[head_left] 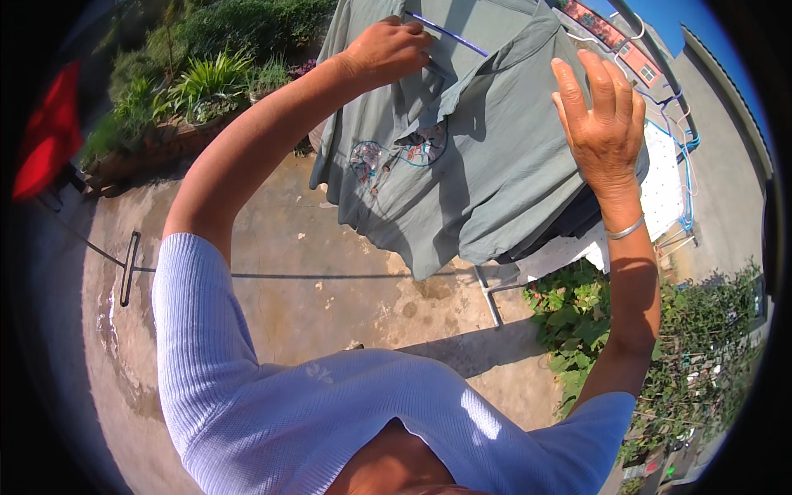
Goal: The person washes a grey shirt by hand in a green basin, rinses it, and hangs it on a clothesline using a hanger. They then wash a black garment in a metal basin and rinse it in a pink basin.
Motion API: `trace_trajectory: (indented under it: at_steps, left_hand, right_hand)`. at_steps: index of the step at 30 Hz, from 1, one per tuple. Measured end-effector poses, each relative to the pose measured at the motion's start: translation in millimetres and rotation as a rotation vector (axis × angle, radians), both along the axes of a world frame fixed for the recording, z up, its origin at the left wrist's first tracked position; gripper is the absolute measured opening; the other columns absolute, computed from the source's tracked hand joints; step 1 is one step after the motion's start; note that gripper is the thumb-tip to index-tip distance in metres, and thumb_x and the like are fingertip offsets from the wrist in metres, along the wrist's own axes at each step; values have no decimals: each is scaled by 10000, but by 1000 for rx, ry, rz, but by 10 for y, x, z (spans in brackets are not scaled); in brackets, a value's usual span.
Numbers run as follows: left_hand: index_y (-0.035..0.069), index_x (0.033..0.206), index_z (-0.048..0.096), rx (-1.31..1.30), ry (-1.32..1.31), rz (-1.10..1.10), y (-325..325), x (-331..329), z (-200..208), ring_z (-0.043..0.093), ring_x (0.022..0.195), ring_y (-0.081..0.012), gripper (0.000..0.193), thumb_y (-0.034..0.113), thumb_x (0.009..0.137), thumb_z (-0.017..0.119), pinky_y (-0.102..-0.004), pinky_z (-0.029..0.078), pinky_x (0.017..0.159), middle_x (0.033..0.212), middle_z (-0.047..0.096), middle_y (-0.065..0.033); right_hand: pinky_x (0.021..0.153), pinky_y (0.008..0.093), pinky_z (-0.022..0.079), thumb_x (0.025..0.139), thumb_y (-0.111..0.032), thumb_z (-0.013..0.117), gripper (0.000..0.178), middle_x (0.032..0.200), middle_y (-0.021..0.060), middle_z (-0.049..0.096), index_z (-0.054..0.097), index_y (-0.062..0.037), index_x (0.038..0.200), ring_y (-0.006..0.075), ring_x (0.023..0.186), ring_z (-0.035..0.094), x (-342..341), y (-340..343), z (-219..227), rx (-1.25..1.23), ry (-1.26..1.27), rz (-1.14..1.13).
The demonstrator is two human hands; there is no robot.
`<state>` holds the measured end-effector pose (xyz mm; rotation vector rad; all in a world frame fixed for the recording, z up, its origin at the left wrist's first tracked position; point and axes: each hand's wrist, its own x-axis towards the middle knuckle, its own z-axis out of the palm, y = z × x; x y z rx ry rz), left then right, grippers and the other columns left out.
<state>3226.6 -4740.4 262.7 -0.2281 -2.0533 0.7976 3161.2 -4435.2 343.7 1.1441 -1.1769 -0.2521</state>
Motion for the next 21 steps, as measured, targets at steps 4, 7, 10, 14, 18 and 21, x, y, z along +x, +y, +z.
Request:
trace_trajectory:
  at_steps: [4, 7, 10, 14, 18, 21]
  left_hand:
    - [159, 747, 669, 19, -5, 447, 13, -205, -60, 550, 930, -161, 64, 163, 686, 651, -252, 508, 731, 923, 621, 27]
    - [150, 740, 688, 9, -110, 542, 67, -302, 3, 559, 887, -142, 58, 150, 692, 658, -232, 503, 710, 855, 640, 18]
    - [94, 777, 686, -83, -278, 421, 162, -287, 205, 581, 859, -104, 54, 83, 731, 659, -216, 499, 713, 817, 652, -8]
    - [168, 638, 673, -79, -229, 131, 35, -387, 235, 619, 813, -218, 157, 323, 621, 692, -391, 454, 678, 695, 646, -33]
    - [150, 671, 685, -213, -294, 134, 185, -219, 381, 633, 665, -201, 177, 319, 624, 710, -354, 469, 610, 678, 644, -41]
    - [141, 711, 698, -132, -351, 101, 174, -195, 411, 643, 665, -233, 182, 297, 623, 728, -375, 486, 602, 679, 650, -57]
  right_hand:
    - [834, 322, 352, 755, -141, 611, 300, 1115, -17, 562, 607, -174, 1053, 145, 1065, 515, 0, -103, -91, 108, 117, 57]
    - [828, 323, 352, 746, -158, 607, 265, 1094, -21, 558, 600, -160, 1011, 128, 1048, 516, -14, -140, -125, 153, 121, 81]
    - [826, 324, 356, 750, -160, 601, 253, 1071, -22, 556, 597, -163, 1003, 129, 1025, 519, 39, -149, -137, 179, 102, 97]
    - [764, 310, 372, 756, -169, 595, 213, 1034, -16, 555, 587, -156, 968, 132, 923, 518, 110, -237, -173, 221, 67, 165]
    - [653, 299, 371, 763, -181, 589, 134, 899, -14, 533, 571, -145, 890, 130, 765, 496, -4, -334, -244, 260, 41, 197]
    - [624, 285, 354, 769, -174, 589, 109, 792, -23, 485, 586, -151, 876, 134, 730, 491, -59, -449, -411, 250, -22, 231]
